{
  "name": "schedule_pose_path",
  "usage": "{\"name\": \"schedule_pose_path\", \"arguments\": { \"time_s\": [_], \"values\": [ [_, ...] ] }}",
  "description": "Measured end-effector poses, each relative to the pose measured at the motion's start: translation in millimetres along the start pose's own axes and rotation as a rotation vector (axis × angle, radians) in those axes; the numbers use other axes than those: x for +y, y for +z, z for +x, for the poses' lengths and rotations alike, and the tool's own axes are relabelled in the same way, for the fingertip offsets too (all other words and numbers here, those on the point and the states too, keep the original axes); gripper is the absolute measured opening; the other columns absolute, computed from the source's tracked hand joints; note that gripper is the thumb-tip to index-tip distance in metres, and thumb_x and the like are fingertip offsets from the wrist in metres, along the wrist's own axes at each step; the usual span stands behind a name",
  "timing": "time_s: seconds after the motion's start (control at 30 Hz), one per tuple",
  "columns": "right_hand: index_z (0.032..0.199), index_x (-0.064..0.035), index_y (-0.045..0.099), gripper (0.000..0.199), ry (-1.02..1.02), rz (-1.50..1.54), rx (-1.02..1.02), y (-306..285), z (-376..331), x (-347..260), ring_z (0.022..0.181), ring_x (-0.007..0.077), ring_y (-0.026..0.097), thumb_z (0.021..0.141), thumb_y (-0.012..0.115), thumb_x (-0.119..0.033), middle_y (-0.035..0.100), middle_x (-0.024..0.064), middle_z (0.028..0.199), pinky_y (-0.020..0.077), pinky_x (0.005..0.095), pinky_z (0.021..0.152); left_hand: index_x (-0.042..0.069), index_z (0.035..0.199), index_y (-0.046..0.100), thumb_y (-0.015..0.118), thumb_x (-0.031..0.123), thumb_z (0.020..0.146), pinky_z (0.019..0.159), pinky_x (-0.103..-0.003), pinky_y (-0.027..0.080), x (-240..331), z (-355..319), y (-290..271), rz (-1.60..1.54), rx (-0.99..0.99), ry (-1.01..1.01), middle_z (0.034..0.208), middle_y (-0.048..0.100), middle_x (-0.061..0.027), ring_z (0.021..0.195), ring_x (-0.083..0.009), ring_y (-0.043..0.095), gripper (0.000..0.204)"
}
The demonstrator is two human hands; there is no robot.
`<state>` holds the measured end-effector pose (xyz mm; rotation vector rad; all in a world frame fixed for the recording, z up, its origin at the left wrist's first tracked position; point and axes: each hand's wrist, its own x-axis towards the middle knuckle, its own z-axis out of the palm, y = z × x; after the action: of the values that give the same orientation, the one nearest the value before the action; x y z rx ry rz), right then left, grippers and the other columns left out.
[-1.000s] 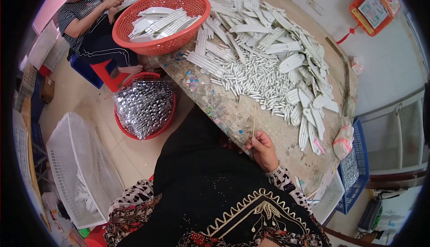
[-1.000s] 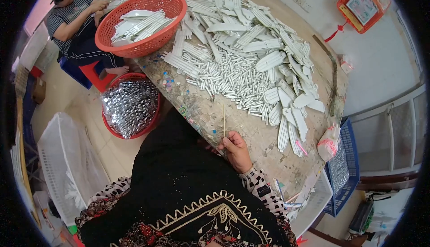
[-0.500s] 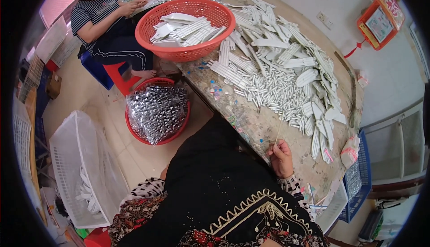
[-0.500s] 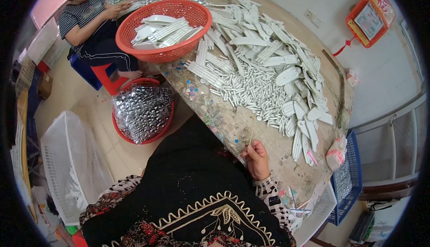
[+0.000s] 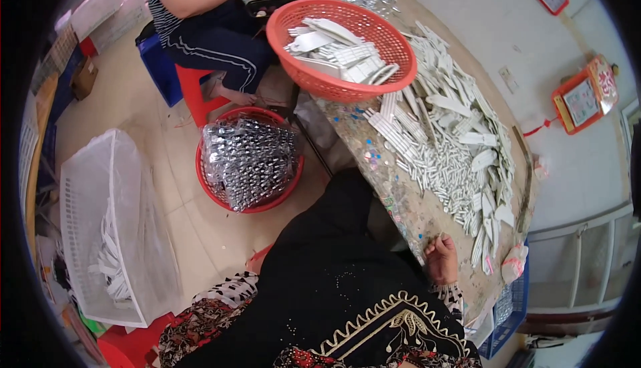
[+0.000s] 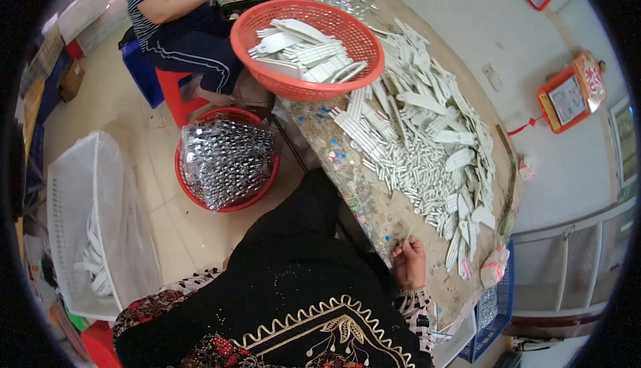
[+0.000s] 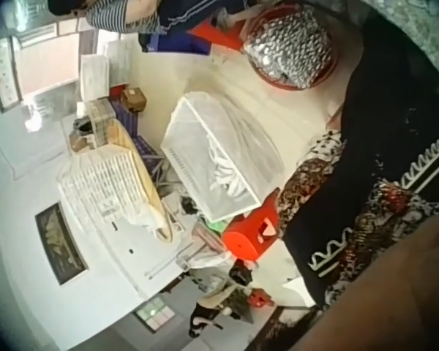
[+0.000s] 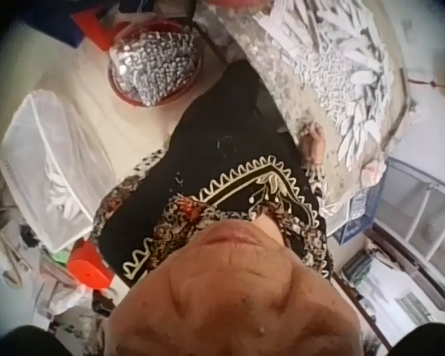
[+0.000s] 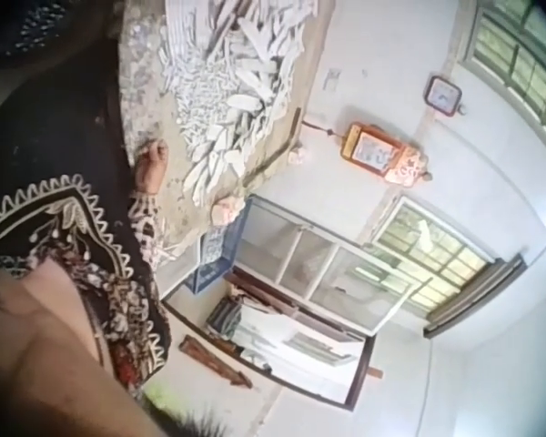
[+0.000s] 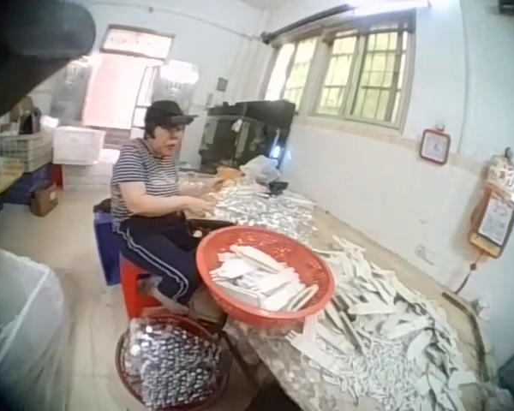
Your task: Sorting plastic components and using a thin tool to assemble small metallic parts on a workstation.
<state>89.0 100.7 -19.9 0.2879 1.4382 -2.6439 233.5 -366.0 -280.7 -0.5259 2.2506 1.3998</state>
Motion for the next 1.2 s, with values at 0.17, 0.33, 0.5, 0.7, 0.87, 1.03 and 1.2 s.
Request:
{"name": "schedule_pose_path", "arguments": {
  "time_s": [0.17, 0.33, 0.5, 0.7, 0.87, 1.03, 1.2],
  "values": [
    [0.099, -0.0025, 0.06, 0.012, 0.003, -1.146, -0.29, 130.5, 22.5, 24.2, 0.074, 0.0082, 0.053, 0.091, 0.06, -0.012, 0.057, 0.0001, 0.08, 0.0439, 0.0239, 0.064, 0.0, 0.127, 0.047, 0.048, 0.039, 0.085, 0.094, -0.043, 0.044, -30.5, -14.2, -3.1, -0.059, -0.017, -0.031, 0.125, 0.052, -0.0252, 0.114, -0.0389, 0.053, 0.057],
    [0.102, -0.001, 0.06, 0.018, -0.263, -1.278, -1.172, 235.6, 37.8, 61.6, 0.088, 0.033, 0.06, 0.086, 0.062, -0.011, 0.06, 0.0152, 0.093, 0.049, 0.0374, 0.075, 0.0, 0.128, 0.046, 0.048, 0.039, 0.085, 0.095, -0.043, 0.043, -36.7, -12.0, -11.7, -0.106, -0.021, -0.027, 0.126, 0.052, -0.025, 0.115, -0.0384, 0.052, 0.058],
    [0.1, 0.0003, 0.061, 0.015, -0.361, -1.381, -0.921, 225.0, 48.0, 63.5, 0.079, 0.0226, 0.061, 0.088, 0.063, -0.009, 0.06, 0.0101, 0.087, 0.0482, 0.0305, 0.071, -0.001, 0.129, 0.045, 0.047, 0.039, 0.085, 0.096, -0.042, 0.042, -36.2, -3.8, -21.6, -0.136, -0.024, -0.011, 0.127, 0.051, -0.0249, 0.116, -0.0379, 0.052, 0.059],
    [0.102, -0.0021, 0.06, 0.012, 0.253, -0.761, -0.804, 242.4, 40.2, 57.6, 0.078, 0.0049, 0.053, 0.093, 0.06, -0.01, 0.058, -0.0029, 0.088, 0.0443, 0.0217, 0.073, -0.002, 0.13, 0.044, 0.047, 0.039, 0.085, 0.097, -0.042, 0.042, -39.2, -0.9, -21.6, -0.171, -0.062, -0.007, 0.128, 0.051, -0.0247, 0.117, -0.0373, 0.051, 0.061],
    [0.104, -0.0055, 0.06, 0.012, 0.442, -0.314, -0.605, 252.9, 49.3, 43.0, 0.079, 0.0086, 0.056, 0.093, 0.059, -0.011, 0.061, -0.0006, 0.091, 0.0462, 0.0242, 0.077, -0.002, 0.131, 0.043, 0.046, 0.04, 0.085, 0.098, -0.041, 0.041, -46.5, -14.3, -19.9, -0.185, -0.108, -0.025, 0.129, 0.051, -0.0246, 0.118, -0.0367, 0.051, 0.062],
    [0.103, -0.006, 0.06, 0.012, 0.466, -0.199, -0.662, 260.2, 48.2, 33.0, 0.08, 0.01, 0.056, 0.093, 0.06, -0.011, 0.061, -0.0002, 0.092, 0.0467, 0.0256, 0.076, -0.002, 0.132, 0.042, 0.046, 0.04, 0.085, 0.099, -0.041, 0.04, -49.5, -24.4, -18.9, -0.196, -0.151, -0.042, 0.129, 0.05, -0.0244, 0.119, -0.0362, 0.05, 0.063],
    [0.103, -0.0056, 0.06, 0.011, 0.476, -0.15, -0.614, 253.3, 43.7, 30.7, 0.079, 0.0095, 0.056, 0.093, 0.06, -0.011, 0.061, -0.0003, 0.091, 0.0463, 0.0247, 0.075, -0.003, 0.133, 0.041, 0.045, 0.04, 0.085, 0.1, -0.041, 0.039, -46.8, -24.8, -21.9, -0.219, -0.169, -0.049, 0.13, 0.05, -0.0243, 0.12, -0.0357, 0.05, 0.064]
  ]
}}
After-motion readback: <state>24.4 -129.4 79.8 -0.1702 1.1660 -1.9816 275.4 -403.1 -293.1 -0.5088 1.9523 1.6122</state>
